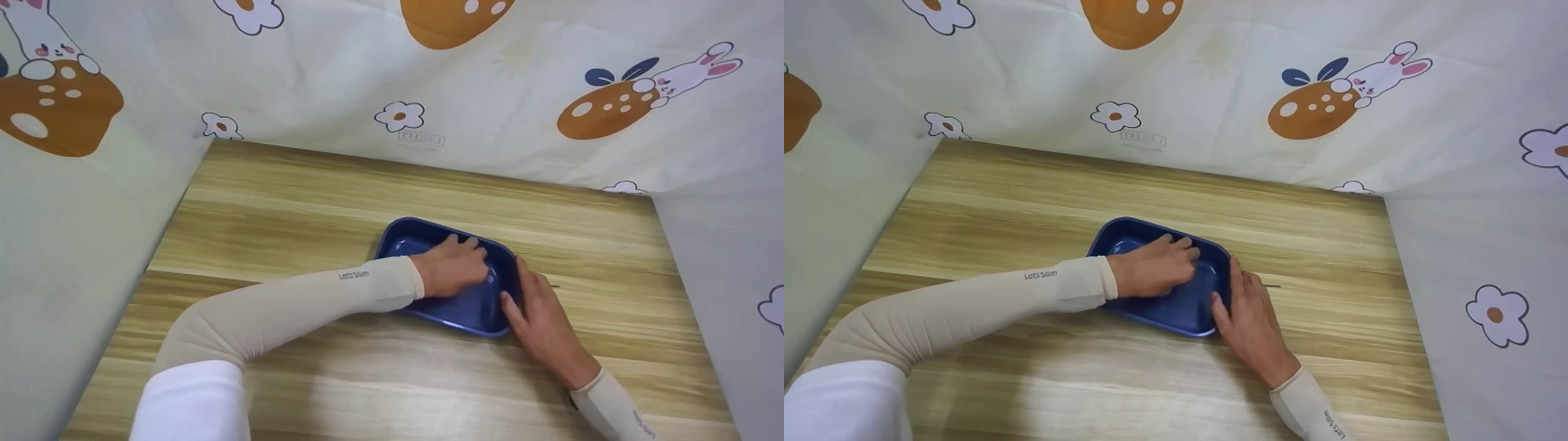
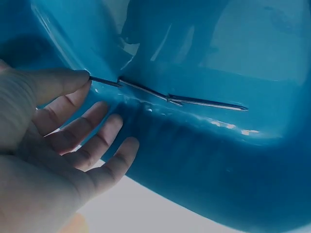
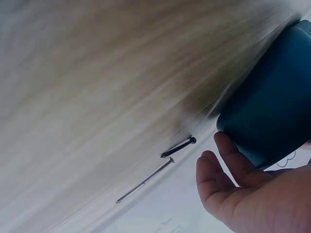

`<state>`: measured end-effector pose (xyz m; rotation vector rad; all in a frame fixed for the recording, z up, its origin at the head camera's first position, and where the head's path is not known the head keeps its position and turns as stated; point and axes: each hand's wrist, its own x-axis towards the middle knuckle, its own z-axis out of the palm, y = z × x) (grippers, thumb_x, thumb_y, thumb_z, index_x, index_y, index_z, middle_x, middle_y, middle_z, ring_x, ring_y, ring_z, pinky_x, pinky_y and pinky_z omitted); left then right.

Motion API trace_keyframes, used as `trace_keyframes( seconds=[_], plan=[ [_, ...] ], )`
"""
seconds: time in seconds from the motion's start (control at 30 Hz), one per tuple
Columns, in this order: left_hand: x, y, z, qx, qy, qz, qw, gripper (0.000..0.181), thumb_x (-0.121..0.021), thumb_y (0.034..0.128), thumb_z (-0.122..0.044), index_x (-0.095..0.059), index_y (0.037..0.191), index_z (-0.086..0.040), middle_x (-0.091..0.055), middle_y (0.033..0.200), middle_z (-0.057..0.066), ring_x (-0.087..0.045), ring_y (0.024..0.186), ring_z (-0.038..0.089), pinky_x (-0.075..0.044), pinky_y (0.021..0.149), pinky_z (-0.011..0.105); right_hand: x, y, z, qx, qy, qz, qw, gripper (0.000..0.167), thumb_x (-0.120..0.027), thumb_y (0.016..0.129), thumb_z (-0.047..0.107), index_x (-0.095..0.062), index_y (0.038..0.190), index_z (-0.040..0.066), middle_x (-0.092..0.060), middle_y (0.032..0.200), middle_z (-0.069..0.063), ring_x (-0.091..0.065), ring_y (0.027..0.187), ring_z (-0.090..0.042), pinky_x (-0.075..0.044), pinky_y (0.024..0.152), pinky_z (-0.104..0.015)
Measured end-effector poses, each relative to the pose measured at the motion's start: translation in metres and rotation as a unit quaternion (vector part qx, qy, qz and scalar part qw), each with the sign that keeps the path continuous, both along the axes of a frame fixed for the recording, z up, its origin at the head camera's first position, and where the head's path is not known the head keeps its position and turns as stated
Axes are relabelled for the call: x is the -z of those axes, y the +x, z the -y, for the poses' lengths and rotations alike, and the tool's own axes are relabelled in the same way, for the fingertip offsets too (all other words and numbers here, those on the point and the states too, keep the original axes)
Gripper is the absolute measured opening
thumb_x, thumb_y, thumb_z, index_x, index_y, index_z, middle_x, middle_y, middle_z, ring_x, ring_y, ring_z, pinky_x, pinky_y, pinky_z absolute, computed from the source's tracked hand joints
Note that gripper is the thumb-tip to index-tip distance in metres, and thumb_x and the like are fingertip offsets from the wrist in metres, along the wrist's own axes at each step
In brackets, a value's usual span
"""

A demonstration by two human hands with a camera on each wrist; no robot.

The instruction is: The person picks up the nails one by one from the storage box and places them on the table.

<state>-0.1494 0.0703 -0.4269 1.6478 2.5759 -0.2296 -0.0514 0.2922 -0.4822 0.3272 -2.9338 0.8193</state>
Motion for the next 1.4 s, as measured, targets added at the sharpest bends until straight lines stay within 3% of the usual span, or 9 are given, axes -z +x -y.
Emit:
trace_keyframes(
  seconds=[0.53, 0.73, 1.1, 1.4],
  plan=[
    [-0.014, 0.004, 0.024, -0.015, 0.028, -0.006, 0.9995, 0.022, -0.069, 0.1070, -0.016, -0.081, 0.125, -0.016, -0.071, 0.138, 0.011, -0.061, 0.132, 0.034, -0.058, 0.107, 0.057, -0.001, 0.001, 0.000, 0.002, 0.007, -0.001, 1.0000, 0.073, -0.062, 0.112, 0.025, -0.029, 0.171, -0.004, -0.053, 0.148, -0.037, -0.057, 0.134, -0.051, -0.047, 0.113, -0.068],
    [-0.018, 0.008, 0.033, -0.021, 0.036, -0.023, 0.9989, 0.020, -0.072, 0.1052, -0.017, -0.081, 0.123, -0.017, -0.072, 0.135, 0.010, -0.062, 0.127, 0.033, -0.059, 0.104, 0.055, 0.000, 0.000, 0.000, -0.001, 0.005, -0.012, 0.9999, 0.073, -0.063, 0.111, 0.024, -0.030, 0.170, -0.005, -0.054, 0.147, -0.038, -0.057, 0.134, -0.051, -0.047, 0.113, -0.068],
    [-0.032, 0.010, 0.053, -0.052, 0.055, -0.038, 0.9964, 0.016, -0.075, 0.1023, -0.016, -0.084, 0.116, -0.016, -0.073, 0.128, 0.008, -0.063, 0.122, 0.030, -0.061, 0.101, 0.052, 0.000, 0.001, 0.000, 0.001, 0.002, -0.005, 1.0000, 0.074, -0.063, 0.112, 0.026, -0.029, 0.171, -0.003, -0.055, 0.147, -0.037, -0.057, 0.134, -0.050, -0.047, 0.113, -0.068],
    [-0.036, 0.012, 0.072, -0.067, 0.093, -0.080, 0.9901, 0.012, -0.079, 0.0967, -0.014, -0.083, 0.108, -0.012, -0.072, 0.123, 0.007, -0.064, 0.118, 0.031, -0.061, 0.098, 0.051, 0.001, 0.000, 0.000, -0.001, -0.002, -0.016, 0.9999, 0.073, -0.065, 0.110, 0.023, -0.031, 0.170, -0.005, -0.056, 0.144, -0.037, -0.058, 0.132, -0.050, -0.047, 0.113, -0.067]
  ],
)
